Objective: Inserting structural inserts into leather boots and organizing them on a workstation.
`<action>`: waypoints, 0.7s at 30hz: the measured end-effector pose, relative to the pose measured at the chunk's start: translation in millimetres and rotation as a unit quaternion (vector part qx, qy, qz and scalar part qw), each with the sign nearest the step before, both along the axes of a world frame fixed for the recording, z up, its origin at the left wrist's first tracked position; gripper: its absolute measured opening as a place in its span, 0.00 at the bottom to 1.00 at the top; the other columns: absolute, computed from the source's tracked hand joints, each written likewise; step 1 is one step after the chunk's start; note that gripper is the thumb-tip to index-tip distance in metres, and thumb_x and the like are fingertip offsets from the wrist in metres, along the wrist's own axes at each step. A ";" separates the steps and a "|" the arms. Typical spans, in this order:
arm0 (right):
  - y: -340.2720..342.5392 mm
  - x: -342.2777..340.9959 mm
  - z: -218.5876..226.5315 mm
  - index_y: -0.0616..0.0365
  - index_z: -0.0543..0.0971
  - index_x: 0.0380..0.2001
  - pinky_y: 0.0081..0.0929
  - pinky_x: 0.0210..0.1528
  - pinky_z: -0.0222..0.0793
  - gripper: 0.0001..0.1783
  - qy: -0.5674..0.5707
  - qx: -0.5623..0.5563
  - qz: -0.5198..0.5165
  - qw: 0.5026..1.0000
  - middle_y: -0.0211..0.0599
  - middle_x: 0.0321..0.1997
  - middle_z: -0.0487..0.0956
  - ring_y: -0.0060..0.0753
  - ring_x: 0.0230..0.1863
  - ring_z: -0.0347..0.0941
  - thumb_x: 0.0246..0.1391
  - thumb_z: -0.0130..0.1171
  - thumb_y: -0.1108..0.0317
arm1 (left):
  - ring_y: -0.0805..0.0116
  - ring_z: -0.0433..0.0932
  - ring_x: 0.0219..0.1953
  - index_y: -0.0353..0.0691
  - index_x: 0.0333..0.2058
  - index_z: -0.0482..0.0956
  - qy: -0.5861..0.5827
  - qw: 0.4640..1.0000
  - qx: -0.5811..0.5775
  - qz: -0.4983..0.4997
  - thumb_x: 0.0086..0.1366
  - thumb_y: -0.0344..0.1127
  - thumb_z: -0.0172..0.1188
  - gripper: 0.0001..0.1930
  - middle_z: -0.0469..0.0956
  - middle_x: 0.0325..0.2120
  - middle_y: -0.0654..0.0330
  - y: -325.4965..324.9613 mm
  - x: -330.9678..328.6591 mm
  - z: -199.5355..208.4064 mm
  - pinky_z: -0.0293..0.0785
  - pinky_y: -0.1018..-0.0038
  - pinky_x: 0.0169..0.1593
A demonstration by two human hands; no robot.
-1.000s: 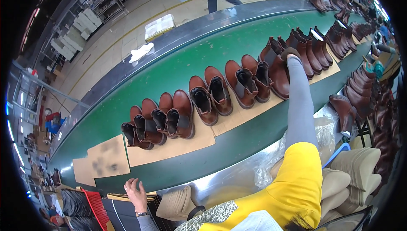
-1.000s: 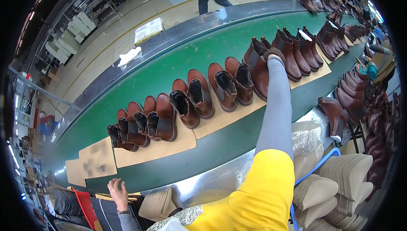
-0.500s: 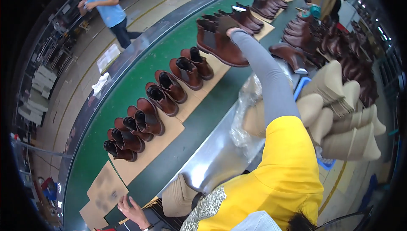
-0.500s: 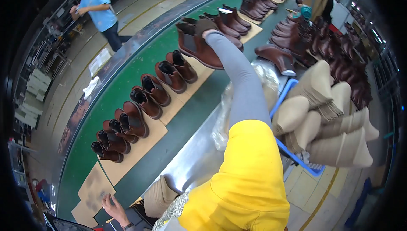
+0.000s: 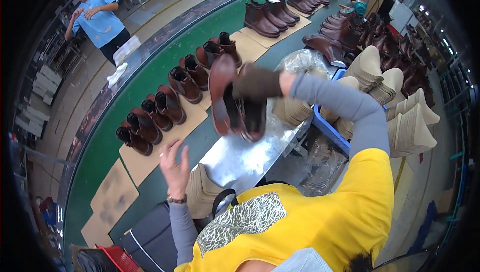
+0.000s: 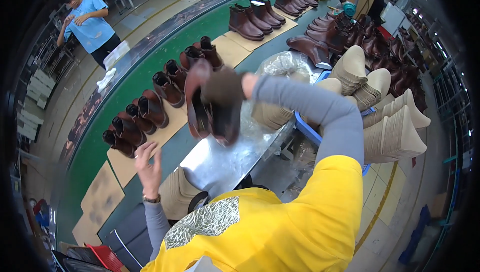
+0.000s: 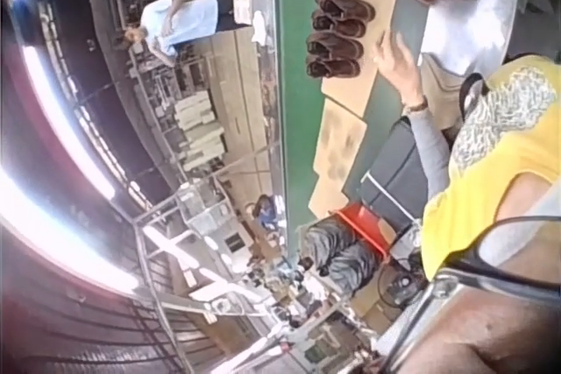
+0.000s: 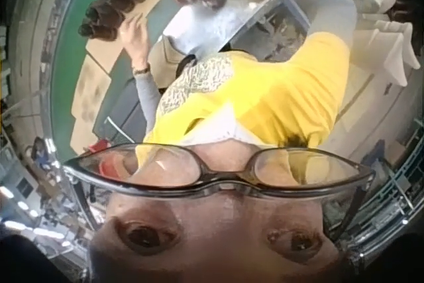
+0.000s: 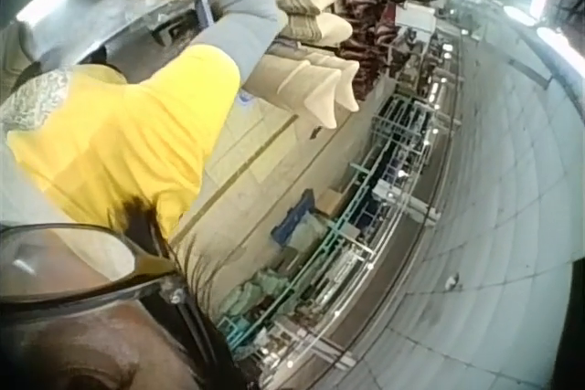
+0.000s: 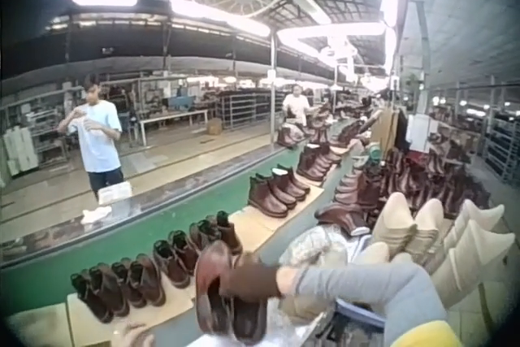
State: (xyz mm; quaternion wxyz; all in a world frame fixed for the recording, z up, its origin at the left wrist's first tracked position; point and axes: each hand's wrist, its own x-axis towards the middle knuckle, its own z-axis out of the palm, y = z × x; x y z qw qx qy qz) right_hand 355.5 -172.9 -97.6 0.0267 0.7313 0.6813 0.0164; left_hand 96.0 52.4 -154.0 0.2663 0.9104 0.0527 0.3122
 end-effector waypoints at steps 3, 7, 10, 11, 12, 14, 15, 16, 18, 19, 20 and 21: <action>-5.2 -61.6 -90.8 0.53 0.78 0.31 0.40 0.38 0.71 0.08 0.127 -0.022 0.101 0.986 0.42 0.33 0.78 0.45 0.36 0.77 0.51 0.50 0.66 | 0.57 0.77 0.39 0.34 0.40 0.79 0.015 0.996 -0.040 -0.078 0.57 0.28 0.62 0.11 0.78 0.38 0.52 -20.8 5.9 -21.8 0.72 0.68 0.44; -7.4 -111.4 -133.8 0.55 0.77 0.33 0.37 0.48 0.69 0.08 0.165 0.048 0.143 0.975 0.39 0.42 0.77 0.45 0.48 0.72 0.49 0.53 0.69 | 0.57 0.77 0.39 0.35 0.44 0.78 0.087 0.981 -0.109 -0.133 0.57 0.33 0.64 0.16 0.77 0.39 0.53 -44.0 7.3 -49.1 0.73 0.68 0.41; -21.5 -127.8 -84.3 0.53 0.78 0.40 0.37 0.53 0.67 0.16 0.261 0.209 0.066 0.940 0.37 0.47 0.75 0.44 0.52 0.69 0.43 0.60 0.72 | 0.55 0.77 0.37 0.35 0.46 0.76 0.146 0.969 -0.148 -0.132 0.59 0.37 0.62 0.18 0.76 0.38 0.52 -47.2 6.5 -64.4 0.72 0.66 0.42; -29.4 -128.3 -84.8 0.51 0.78 0.42 0.37 0.54 0.67 0.20 0.274 0.268 0.008 0.923 0.38 0.47 0.75 0.44 0.51 0.70 0.41 0.63 0.72 | 0.53 0.76 0.38 0.35 0.46 0.76 0.182 0.957 -0.171 -0.146 0.60 0.39 0.61 0.19 0.75 0.39 0.51 -48.8 10.8 -67.1 0.72 0.64 0.44; -31.8 -128.7 -88.1 0.51 0.79 0.41 0.36 0.52 0.67 0.18 0.278 0.293 -0.052 0.913 0.35 0.46 0.75 0.43 0.50 0.70 0.41 0.62 0.70 | 0.54 0.76 0.34 0.36 0.44 0.77 0.179 0.958 -0.170 -0.147 0.60 0.39 0.61 0.17 0.75 0.36 0.51 -52.6 13.4 -66.7 0.72 0.63 0.41; -44.2 -116.7 -99.9 0.49 0.83 0.32 0.34 0.48 0.68 0.11 0.201 0.234 -0.054 0.950 0.31 0.42 0.78 0.40 0.47 0.71 0.41 0.62 0.66 | 0.54 0.76 0.33 0.36 0.42 0.79 0.167 0.962 -0.151 -0.155 0.60 0.39 0.61 0.15 0.75 0.35 0.52 -50.8 17.2 -77.7 0.72 0.63 0.39; -44.8 -111.5 -110.4 0.49 0.83 0.32 0.34 0.48 0.68 0.11 0.204 0.233 -0.054 0.949 0.31 0.42 0.78 0.40 0.47 0.71 0.41 0.62 0.66 | 0.53 0.76 0.32 0.37 0.39 0.80 0.152 0.965 -0.127 -0.169 0.60 0.40 0.61 0.14 0.75 0.34 0.52 -49.4 19.9 -82.4 0.72 0.63 0.38; -44.6 -108.0 -120.3 0.48 0.83 0.29 0.34 0.47 0.68 0.08 0.308 0.216 -0.097 0.921 0.30 0.38 0.78 0.40 0.44 0.72 0.42 0.61 0.66 | 0.52 0.75 0.31 0.35 0.32 0.82 0.155 0.965 -0.147 -0.153 0.59 0.40 0.61 0.12 0.76 0.29 0.52 -49.3 21.6 -82.7 0.70 0.63 0.36; -39.2 -108.6 -133.8 0.51 0.84 0.25 0.30 0.42 0.70 0.05 0.462 0.234 -0.185 0.835 0.33 0.28 0.80 0.35 0.33 0.76 0.45 0.60 0.66 | 0.55 0.75 0.29 0.34 0.31 0.82 0.159 0.964 -0.145 -0.154 0.59 0.40 0.61 0.12 0.75 0.26 0.53 -43.5 24.4 -88.5 0.70 0.65 0.34; -36.2 -110.0 -136.4 0.51 0.84 0.25 0.30 0.42 0.70 0.05 0.463 0.232 -0.186 0.835 0.33 0.28 0.80 0.35 0.33 0.76 0.45 0.60 0.66 | 0.58 0.75 0.26 0.33 0.30 0.82 0.160 0.964 -0.142 -0.155 0.60 0.39 0.61 0.13 0.75 0.23 0.55 -41.0 26.5 -92.2 0.69 0.66 0.32; -32.4 -111.7 -138.3 0.53 0.84 0.26 0.28 0.40 0.71 0.07 0.521 0.216 -0.253 0.786 0.33 0.27 0.80 0.32 0.31 0.76 0.46 0.60 0.65 | 0.60 0.73 0.25 0.31 0.28 0.81 0.156 0.960 -0.167 -0.163 0.60 0.40 0.60 0.14 0.73 0.21 0.55 -39.1 30.9 -96.8 0.67 0.68 0.31; -28.2 -112.5 -139.2 0.56 0.84 0.27 0.25 0.38 0.71 0.08 0.573 0.198 -0.318 0.729 0.33 0.27 0.81 0.28 0.30 0.77 0.48 0.60 0.64 | 0.60 0.73 0.25 0.31 0.28 0.81 0.157 0.960 -0.168 -0.162 0.60 0.40 0.60 0.14 0.73 0.21 0.55 -36.4 35.2 -99.1 0.67 0.68 0.31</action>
